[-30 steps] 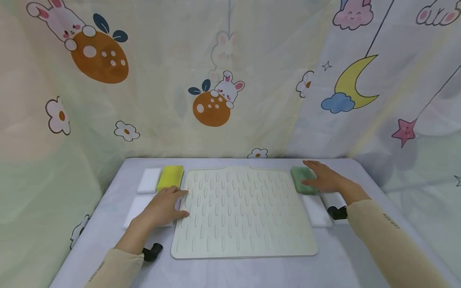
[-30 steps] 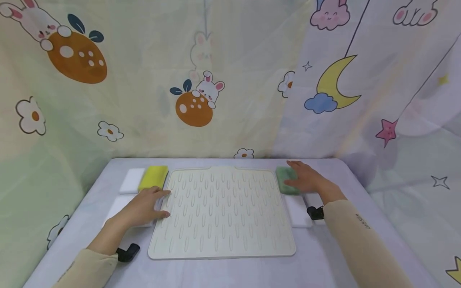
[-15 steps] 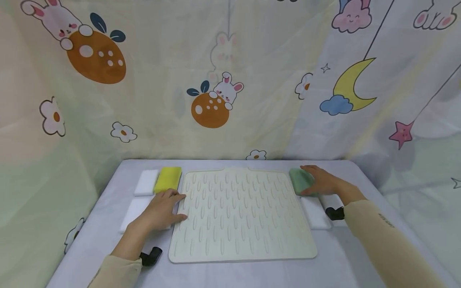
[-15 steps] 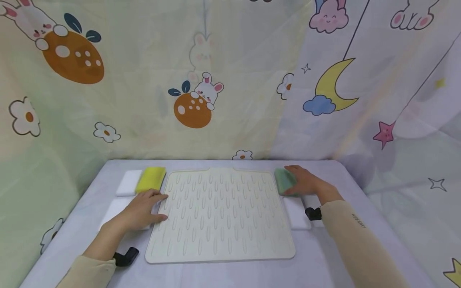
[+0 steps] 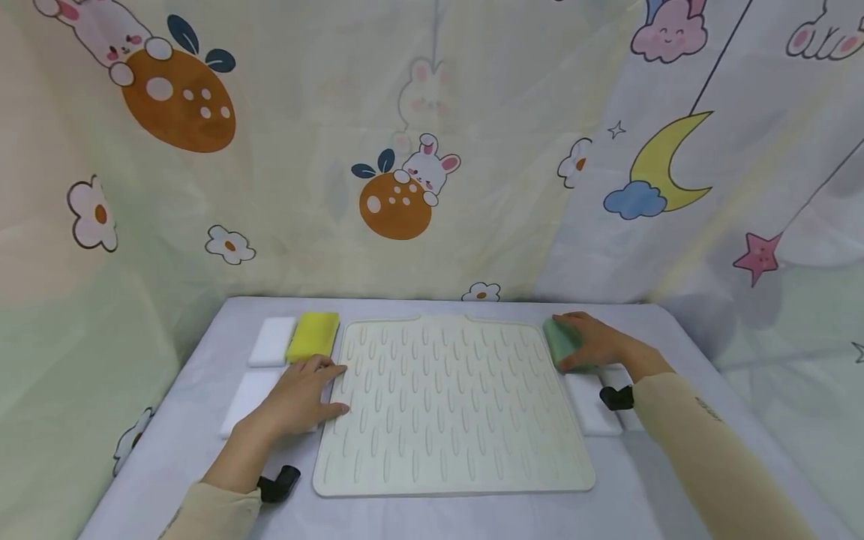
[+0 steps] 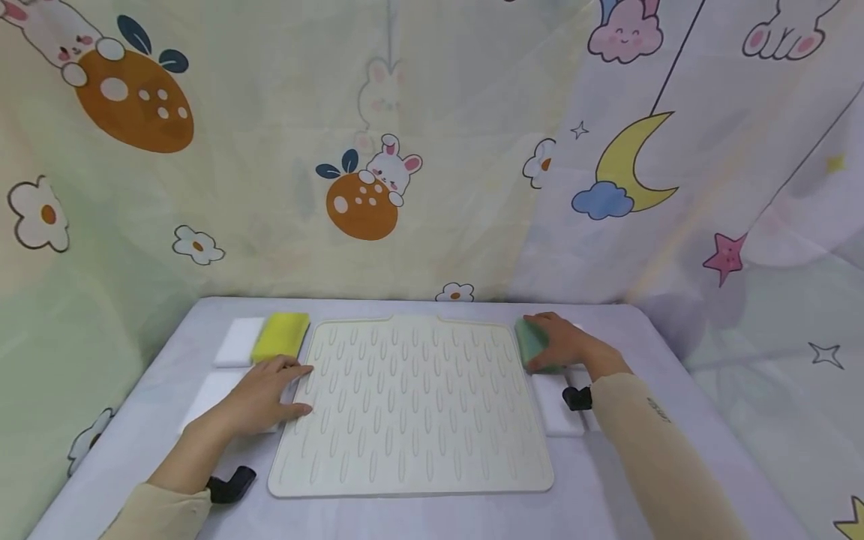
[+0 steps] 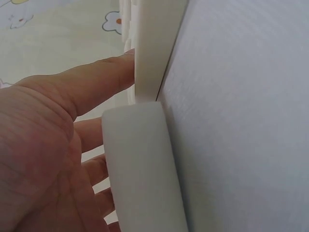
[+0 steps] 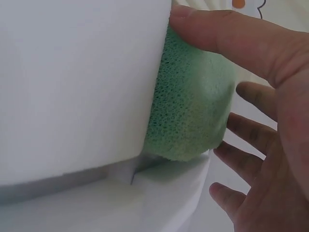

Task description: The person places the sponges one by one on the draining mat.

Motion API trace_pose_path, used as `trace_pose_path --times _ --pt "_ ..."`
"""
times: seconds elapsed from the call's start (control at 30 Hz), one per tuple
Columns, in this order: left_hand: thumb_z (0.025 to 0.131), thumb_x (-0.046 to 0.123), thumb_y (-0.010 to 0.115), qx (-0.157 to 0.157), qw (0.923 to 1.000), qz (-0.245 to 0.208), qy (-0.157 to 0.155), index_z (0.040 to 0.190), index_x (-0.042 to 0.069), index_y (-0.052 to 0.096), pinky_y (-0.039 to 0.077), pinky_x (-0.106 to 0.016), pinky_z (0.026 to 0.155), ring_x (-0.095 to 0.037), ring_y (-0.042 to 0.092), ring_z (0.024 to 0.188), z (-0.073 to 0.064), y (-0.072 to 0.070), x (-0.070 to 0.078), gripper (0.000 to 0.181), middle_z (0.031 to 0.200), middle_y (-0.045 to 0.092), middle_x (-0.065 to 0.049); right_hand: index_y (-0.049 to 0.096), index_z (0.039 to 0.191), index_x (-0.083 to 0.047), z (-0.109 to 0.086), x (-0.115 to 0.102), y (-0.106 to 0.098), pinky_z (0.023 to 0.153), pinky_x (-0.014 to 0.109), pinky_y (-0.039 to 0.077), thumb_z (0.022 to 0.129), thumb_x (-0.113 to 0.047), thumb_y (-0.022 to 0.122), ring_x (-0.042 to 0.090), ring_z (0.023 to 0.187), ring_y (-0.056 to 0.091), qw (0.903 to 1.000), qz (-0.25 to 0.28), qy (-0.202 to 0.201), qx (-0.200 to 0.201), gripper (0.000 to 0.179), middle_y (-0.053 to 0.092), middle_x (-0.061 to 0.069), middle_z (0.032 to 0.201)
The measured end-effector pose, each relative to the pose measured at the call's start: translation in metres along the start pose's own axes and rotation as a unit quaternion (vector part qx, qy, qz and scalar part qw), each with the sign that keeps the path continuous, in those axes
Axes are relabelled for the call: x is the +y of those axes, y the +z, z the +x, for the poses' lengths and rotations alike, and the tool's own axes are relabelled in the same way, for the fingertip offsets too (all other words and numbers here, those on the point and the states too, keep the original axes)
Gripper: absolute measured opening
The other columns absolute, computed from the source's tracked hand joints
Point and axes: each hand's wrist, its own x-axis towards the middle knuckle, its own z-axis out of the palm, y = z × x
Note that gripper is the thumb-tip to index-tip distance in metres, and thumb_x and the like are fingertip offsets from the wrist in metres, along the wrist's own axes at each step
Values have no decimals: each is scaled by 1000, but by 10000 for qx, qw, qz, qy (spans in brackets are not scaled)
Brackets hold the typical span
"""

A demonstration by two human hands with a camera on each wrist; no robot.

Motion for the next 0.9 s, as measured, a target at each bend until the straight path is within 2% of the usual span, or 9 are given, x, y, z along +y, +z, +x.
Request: trace_pose_path --times 0.27,0.9 --pt "86 41 83 46 10000 -3 -48 147 12 59 40 -60 112 -42 47 132 -1 -2 -2 72 144 53 -13 34 161 -6 4 -9 -5 113 75 32 75 -44 91 55 146 30 9996 -270 49 -118 109 27 32 161" --pt "86 40 84 61 9999 -141 28 146 10 60 40 -60 111 -42 48 131 0 1 -2 71 142 54 -13 37 161 -10 14 -6 -2 112 72 35 74 -41 91 53 145 35 9984 -435 280 -229 107 32 29 160"
